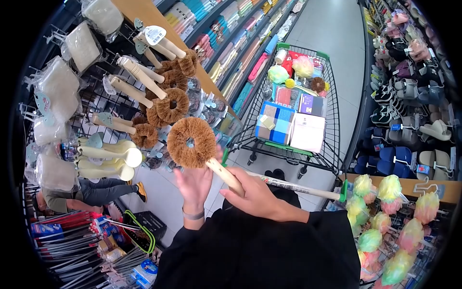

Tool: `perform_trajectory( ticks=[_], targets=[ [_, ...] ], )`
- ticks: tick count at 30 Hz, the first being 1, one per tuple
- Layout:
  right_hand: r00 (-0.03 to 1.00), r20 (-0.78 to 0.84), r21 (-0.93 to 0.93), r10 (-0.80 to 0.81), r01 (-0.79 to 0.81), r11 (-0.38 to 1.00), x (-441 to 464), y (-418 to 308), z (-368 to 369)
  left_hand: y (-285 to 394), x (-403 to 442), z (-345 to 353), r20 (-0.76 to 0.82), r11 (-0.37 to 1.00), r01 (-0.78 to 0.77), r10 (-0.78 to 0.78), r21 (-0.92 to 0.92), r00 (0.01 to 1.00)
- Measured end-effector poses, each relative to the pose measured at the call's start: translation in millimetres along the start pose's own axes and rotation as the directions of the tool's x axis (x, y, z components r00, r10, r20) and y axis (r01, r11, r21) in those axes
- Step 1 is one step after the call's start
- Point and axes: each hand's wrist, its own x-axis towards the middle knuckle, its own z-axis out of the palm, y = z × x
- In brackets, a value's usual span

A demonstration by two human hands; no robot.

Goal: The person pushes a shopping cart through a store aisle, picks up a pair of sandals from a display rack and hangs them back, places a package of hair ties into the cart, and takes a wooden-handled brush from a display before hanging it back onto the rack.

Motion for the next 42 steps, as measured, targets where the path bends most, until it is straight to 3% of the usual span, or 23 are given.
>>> perform_trajectory(
  ticks=[1,3,6,10,15,21,25,27,31,34,36,40,42],
  targets=[
    [1.000,-0.013,-0.007,0.004,-0.004,1.000,-0.7,0.7,-0.4,-2.8,-10.7,-13.7,0.002,1.000,0.006,-0.006,0.002,1.000],
    [0.998,-0.052,-0.003,-0.033,0.033,0.999,0.4,4.0,2.3,-4.3,-30.1,-39.0,0.077,0.875,0.042,-0.090,0.482,0.993],
    [0.995,-0.076,0.010,-0.059,0.060,0.998,-1.2,3.4,3.4,11.2,-38.3,3.8,0.172,0.871,0.013,-0.111,0.491,0.979],
    [0.999,-0.049,-0.040,-0.007,0.005,0.999,-3.8,4.2,1.5,18.2,-48.5,3.4,0.194,0.826,-0.051,-0.072,0.562,0.978],
    [0.995,-0.070,-0.082,-0.065,0.059,0.995,-7.0,8.4,5.3,19.7,-50.3,12.9,0.275,0.617,-0.179,-0.063,0.766,0.959],
    [0.994,-0.062,-0.143,-0.092,0.083,0.986,-9.2,8.7,6.5,17.7,-50.8,10.5,0.349,0.588,-0.271,-0.021,0.762,0.937],
    [0.996,-0.049,-0.152,-0.072,0.064,0.986,-11.7,7.7,4.4,16.1,-55.2,11.9,0.306,0.587,-0.251,0.006,0.770,0.952],
    [0.996,-0.052,-0.142,-0.074,0.066,0.988,-12.4,7.5,3.7,16.1,-57.7,14.0,0.174,0.670,-0.125,-0.006,0.732,0.985],
    [0.995,-0.056,-0.119,-0.078,0.071,0.990,-13.6,8.5,4.2,16.5,-59.7,16.4,0.133,0.741,-0.076,-0.018,0.667,0.991],
    [0.994,-0.052,-0.124,-0.100,0.093,0.988,-13.7,8.2,4.3,20.3,-59.3,11.9,0.185,0.711,-0.105,-0.036,0.695,0.982],
    [0.993,-0.051,-0.122,-0.107,0.100,0.987,-13.7,9.2,5.0,23.2,-56.1,9.9,0.297,0.662,-0.203,-0.031,0.721,0.954],
    [0.995,-0.026,-0.111,-0.097,0.094,0.989,-12.7,9.2,4.8,29.5,-54.7,10.5,0.285,0.681,-0.172,-0.057,0.712,0.957],
    [0.995,-0.017,-0.123,-0.098,0.095,0.988,-12.5,10.0,4.5,35.0,-51.9,12.6,0.383,0.506,-0.298,-0.068,0.809,0.921]
  ],
)
